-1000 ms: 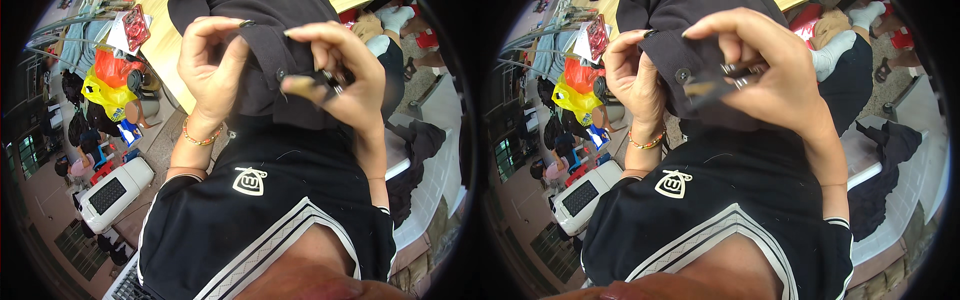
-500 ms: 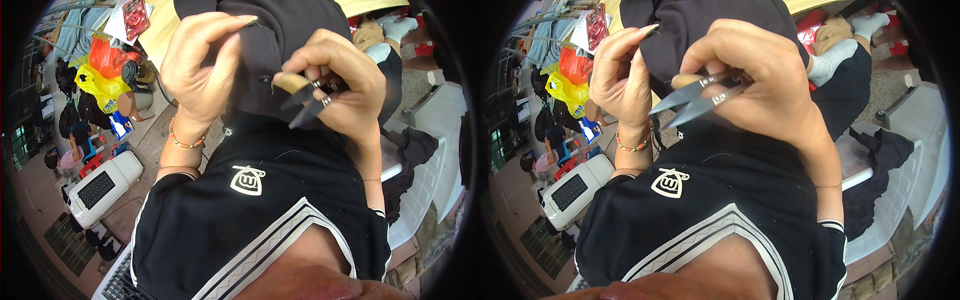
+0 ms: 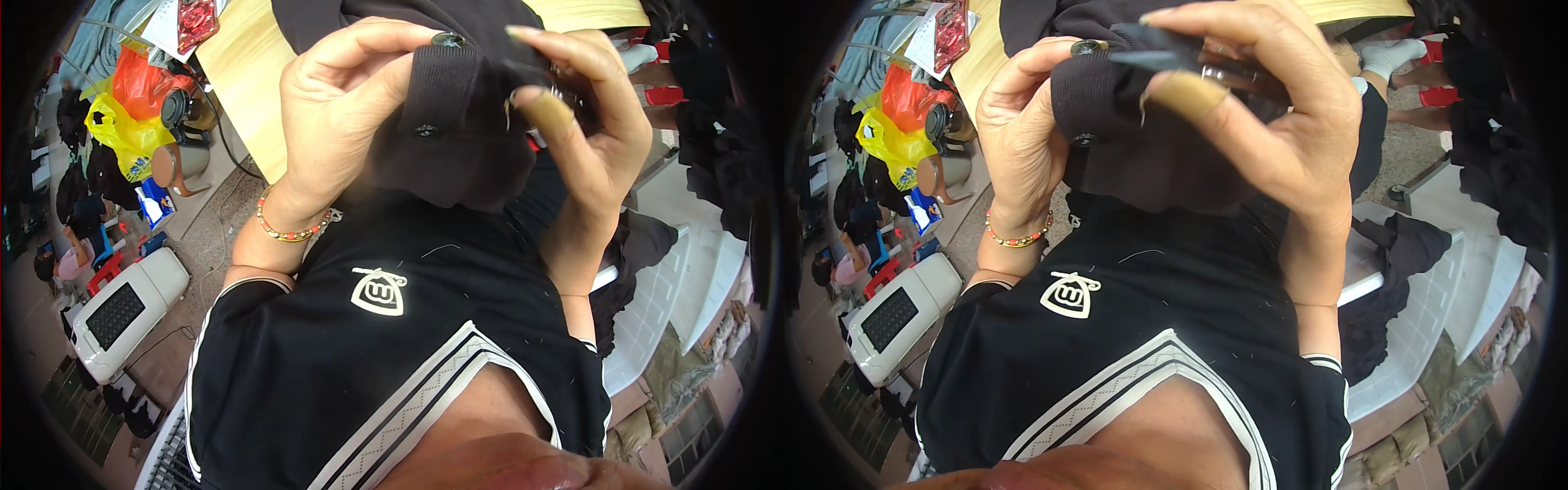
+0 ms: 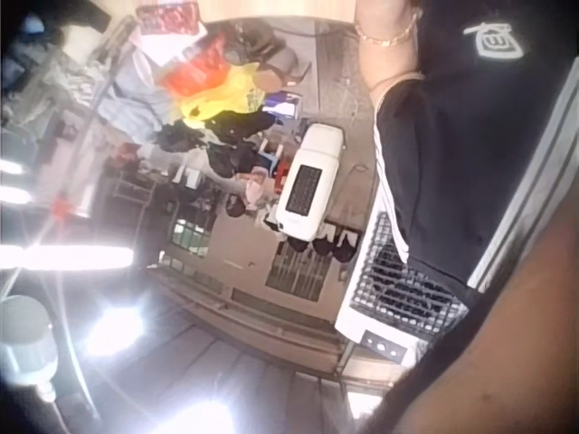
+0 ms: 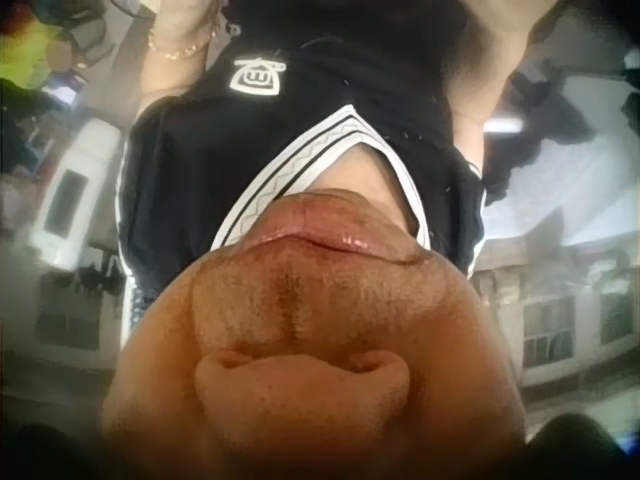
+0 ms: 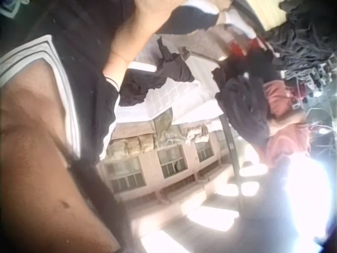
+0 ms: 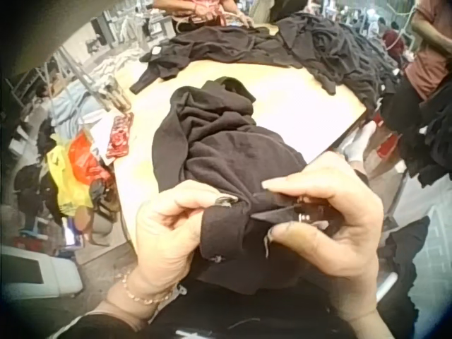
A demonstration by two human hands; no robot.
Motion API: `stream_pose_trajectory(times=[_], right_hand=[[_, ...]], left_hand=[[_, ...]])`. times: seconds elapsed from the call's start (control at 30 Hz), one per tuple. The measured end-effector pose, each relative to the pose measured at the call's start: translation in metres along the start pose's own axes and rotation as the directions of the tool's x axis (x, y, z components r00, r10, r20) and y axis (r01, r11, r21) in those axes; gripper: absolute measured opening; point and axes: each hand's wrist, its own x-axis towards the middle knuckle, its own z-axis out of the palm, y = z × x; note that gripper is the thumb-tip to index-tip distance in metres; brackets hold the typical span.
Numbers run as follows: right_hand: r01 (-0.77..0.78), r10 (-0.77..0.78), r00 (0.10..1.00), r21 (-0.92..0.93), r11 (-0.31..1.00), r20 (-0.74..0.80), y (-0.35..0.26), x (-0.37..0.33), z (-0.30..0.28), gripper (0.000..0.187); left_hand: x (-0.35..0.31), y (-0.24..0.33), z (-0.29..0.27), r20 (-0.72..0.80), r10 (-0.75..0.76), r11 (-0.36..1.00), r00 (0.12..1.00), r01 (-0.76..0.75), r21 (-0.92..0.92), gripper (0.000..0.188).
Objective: Trimming loose threads from black garments using small snips in a factory setting.
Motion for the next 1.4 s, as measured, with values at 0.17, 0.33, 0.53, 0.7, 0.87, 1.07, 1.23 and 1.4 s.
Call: stream_pose_trajectory(times=[0.17, 0.33, 0.53, 0.7, 0.87, 1.07, 1.23, 1.4], right_hand=[[0.100, -0.105, 0.994, -0.216, 0.971, -0.012, -0.001, 0.003, -0.001, 0.040], [0.207, -0.210, 0.978, -0.259, 0.944, 0.018, 0.000, 0.006, 0.001, 0.039], [0.210, -0.204, 0.978, -0.190, 0.959, 0.048, 0.004, 0.006, 0.003, 0.036], [0.240, -0.235, 0.971, -0.187, 0.953, 0.050, 0.006, 0.007, 0.004, 0.037], [0.300, -0.292, 0.954, -0.214, 0.930, 0.067, 0.006, 0.010, 0.000, 0.039], [0.305, -0.294, 0.952, -0.186, 0.934, 0.084, 0.009, 0.011, 0.004, 0.041], [0.341, -0.326, 0.940, -0.192, 0.920, 0.104, 0.009, 0.014, 0.000, 0.042], [0.346, -0.334, 0.938, -0.183, 0.920, 0.093, 0.010, 0.014, 0.003, 0.038]], left_hand=[[-0.002, 0.002, -0.003, 0.039, 0.050, 0.991, 0.998, -0.054, 0.125, 0.018], [0.000, 0.001, -0.005, 0.088, 0.079, 0.955, 0.993, -0.101, 0.278, 0.017], [-0.001, -0.001, -0.003, 0.068, 0.078, 0.973, 0.995, -0.091, 0.211, 0.019], [-0.001, -0.002, -0.004, 0.065, 0.081, 0.970, 0.995, -0.093, 0.224, 0.018], [0.003, -0.002, -0.003, 0.076, 0.068, 0.977, 0.995, -0.082, 0.198, 0.017], [-0.001, -0.001, -0.006, 0.059, 0.050, 0.981, 0.997, -0.061, 0.187, 0.017], [0.004, 0.000, -0.006, 0.102, -0.041, 0.994, 0.994, 0.030, 0.109, 0.016], [0.002, 0.001, -0.006, 0.101, -0.042, 0.984, 0.994, 0.023, 0.177, 0.017]])
